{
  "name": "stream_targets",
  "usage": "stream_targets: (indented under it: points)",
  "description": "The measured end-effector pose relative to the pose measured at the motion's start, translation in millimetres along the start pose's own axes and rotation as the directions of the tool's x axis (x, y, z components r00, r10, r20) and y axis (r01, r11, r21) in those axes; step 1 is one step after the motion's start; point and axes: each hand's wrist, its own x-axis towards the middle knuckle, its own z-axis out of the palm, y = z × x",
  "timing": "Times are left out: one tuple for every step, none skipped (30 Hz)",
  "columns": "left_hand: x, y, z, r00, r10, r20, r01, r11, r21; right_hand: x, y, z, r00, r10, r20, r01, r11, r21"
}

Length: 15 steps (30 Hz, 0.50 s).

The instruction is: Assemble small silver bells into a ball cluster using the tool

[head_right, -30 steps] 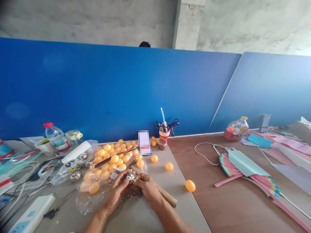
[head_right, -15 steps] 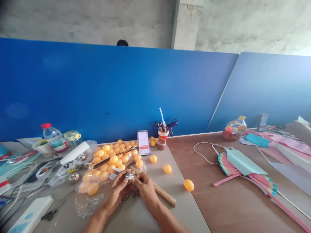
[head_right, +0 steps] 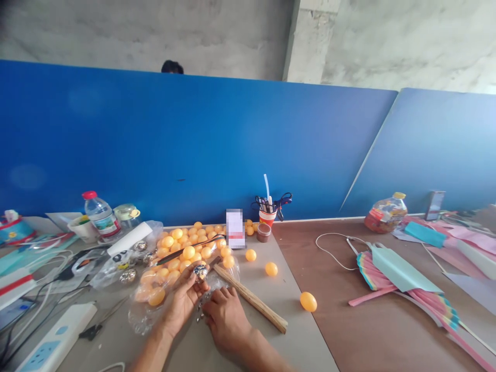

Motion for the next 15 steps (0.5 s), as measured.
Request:
stream_targets:
  points:
    - [0,0,0.6,1.000,-0.001,-0.001,0.001,1.000,0.001,1,-1,0,1.000,0.010,0.012,-0.010,1.000,-0.023]
    - [-1,0,1.0,1.000,-0.001,-0.001,0.001,1.000,0.004,2,-2,0,1.000,0.019,0.016,-0.018,0.999,-0.038]
    - [-1,0,1.1,1.000,0.001,-0.002,-0.001,1.000,0.007,2,-3,0,1.000,0.024,0.015,-0.024,0.999,-0.049]
    - [-1,0,1.1,1.000,0.003,-0.002,-0.003,1.000,0.010,3,-3,-1,1.000,0.027,0.009,-0.027,0.998,-0.056]
    - [-1,0,0.9,1.000,0.006,-0.002,-0.006,1.000,0.011,3,-4,-1,1.000,0.025,0.001,-0.025,0.998,-0.059]
    - [-1,-1,0.4,1.000,0.009,0.000,-0.009,1.000,0.010,3,-4,-1,1.000,0.019,-0.009,-0.019,0.998,-0.059]
    - [-1,-1,-0.2,1.000,0.012,0.002,-0.012,1.000,0.006,3,-4,0,1.000,0.008,-0.021,-0.009,0.998,-0.057]
    - [0,-1,-0.8,1.000,0.014,0.005,-0.014,1.000,0.002,2,-3,1,0.999,-0.005,-0.039,0.003,0.998,-0.057]
    - [0,-1,-1.5,1.000,0.015,0.007,-0.015,1.000,-0.001,2,-2,3,0.998,-0.017,-0.062,0.013,0.998,-0.060]
    - [1,-2,-2.1,1.000,0.015,0.009,-0.015,1.000,-0.003,2,-1,5,0.996,-0.030,-0.090,0.024,0.998,-0.065]
    - [1,-2,-2.5,1.000,0.015,0.008,-0.015,1.000,-0.004,2,0,8,0.992,-0.042,-0.121,0.034,0.997,-0.071]
    - [1,-2,-2.8,1.000,0.015,0.006,-0.015,1.000,-0.005,2,2,10,0.987,-0.057,-0.151,0.047,0.996,-0.071]
    - [2,-3,-3.0,1.000,0.016,0.003,-0.016,1.000,-0.007,2,3,11,0.981,-0.073,-0.181,0.063,0.996,-0.061]
    - [2,-3,-3.0,1.000,0.018,0.000,-0.018,1.000,-0.009,2,4,12,0.974,-0.087,-0.211,0.081,0.996,-0.040]
    - [1,-3,-3.0,1.000,0.018,-0.002,-0.018,1.000,-0.013,2,5,11,0.965,-0.100,-0.241,0.102,0.995,-0.004]
